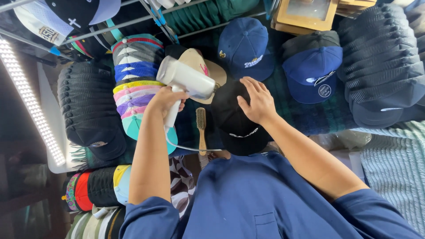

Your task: A person is cleaning and shaping a black baseball cap using a brush and a handheld steamer in a workspace filled with various hats.

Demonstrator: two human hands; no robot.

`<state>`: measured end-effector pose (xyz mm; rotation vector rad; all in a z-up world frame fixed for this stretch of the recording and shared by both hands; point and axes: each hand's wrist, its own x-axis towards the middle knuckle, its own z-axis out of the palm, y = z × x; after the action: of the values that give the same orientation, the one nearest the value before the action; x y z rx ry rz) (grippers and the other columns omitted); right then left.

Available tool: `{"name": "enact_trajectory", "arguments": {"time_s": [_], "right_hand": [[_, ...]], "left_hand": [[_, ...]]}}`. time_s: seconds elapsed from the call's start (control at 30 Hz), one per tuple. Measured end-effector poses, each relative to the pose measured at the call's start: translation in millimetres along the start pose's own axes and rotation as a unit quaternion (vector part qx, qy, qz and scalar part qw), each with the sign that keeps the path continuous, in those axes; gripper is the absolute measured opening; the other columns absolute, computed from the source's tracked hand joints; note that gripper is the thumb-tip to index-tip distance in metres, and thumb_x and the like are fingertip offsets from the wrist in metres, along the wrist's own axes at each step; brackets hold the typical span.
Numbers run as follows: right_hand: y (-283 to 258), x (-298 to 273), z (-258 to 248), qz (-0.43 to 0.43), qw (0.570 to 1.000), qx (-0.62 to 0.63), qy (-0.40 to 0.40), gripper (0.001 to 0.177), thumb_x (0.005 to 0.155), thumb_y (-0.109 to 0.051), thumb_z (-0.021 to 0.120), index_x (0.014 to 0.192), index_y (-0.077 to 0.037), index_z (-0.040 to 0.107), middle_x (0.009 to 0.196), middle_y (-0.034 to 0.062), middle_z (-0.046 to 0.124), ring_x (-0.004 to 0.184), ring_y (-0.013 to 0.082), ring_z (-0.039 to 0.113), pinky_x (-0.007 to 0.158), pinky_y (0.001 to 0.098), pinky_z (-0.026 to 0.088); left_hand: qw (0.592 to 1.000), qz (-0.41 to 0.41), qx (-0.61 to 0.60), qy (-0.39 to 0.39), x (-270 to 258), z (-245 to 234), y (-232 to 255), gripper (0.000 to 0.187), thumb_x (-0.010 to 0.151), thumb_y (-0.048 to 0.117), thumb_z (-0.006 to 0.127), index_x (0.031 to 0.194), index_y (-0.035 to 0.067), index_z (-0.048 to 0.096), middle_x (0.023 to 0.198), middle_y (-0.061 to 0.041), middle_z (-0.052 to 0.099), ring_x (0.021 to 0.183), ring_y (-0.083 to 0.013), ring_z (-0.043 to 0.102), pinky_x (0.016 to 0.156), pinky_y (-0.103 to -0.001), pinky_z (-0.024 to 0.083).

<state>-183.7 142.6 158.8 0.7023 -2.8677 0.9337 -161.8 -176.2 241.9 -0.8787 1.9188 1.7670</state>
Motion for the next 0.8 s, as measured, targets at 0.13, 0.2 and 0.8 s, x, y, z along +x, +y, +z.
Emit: {"name": "enact_trajectory", "arguments": {"time_s": [0.13,0.2,0.8], "right_hand": [[3,3,1,-0.001,1.0,0.014,-0.001,0.056,0.096,-0.035,0.063,0.147,-0.015,0.055,0.145,0.0097,0.057,0.132,0.0341,0.054,0.108,0.0468,0.046],[6,1,3,-0.016,1.0,-0.002,0.001,0.056,0.097,-0.037,0.063,0.147,-0.015,0.055,0.144,0.0097,0.057,0.132,0.0325,0.055,0.109,0.0449,0.045],[14,2,9,-0.064,0.997,-0.001,0.03,0.053,0.098,-0.032,0.064,0.147,-0.011,0.056,0.142,0.0118,0.059,0.128,0.0307,0.057,0.109,0.0412,0.045]], "left_hand": [[0.992,0.025,-0.122,-0.011,0,-7,-69,0.022,0.075,0.007,0.076,0.088,-0.004,0.062,0.063,-0.014,0.058,0.046,-0.022,0.062,0.043,-0.038,0.057],[0.992,0.037,-0.12,0.006,-8,-8,-91,0.024,0.074,0.006,0.079,0.087,-0.002,0.061,0.061,-0.014,0.059,0.045,-0.0218,0.06,0.045,-0.04,0.057],[0.98,0.143,-0.138,0.032,-67,27,-165,0.013,0.076,0.014,0.078,0.07,0.011,0.067,0.045,-0.008,0.058,0.038,-0.0164,0.053,0.047,-0.026,0.041]]}}
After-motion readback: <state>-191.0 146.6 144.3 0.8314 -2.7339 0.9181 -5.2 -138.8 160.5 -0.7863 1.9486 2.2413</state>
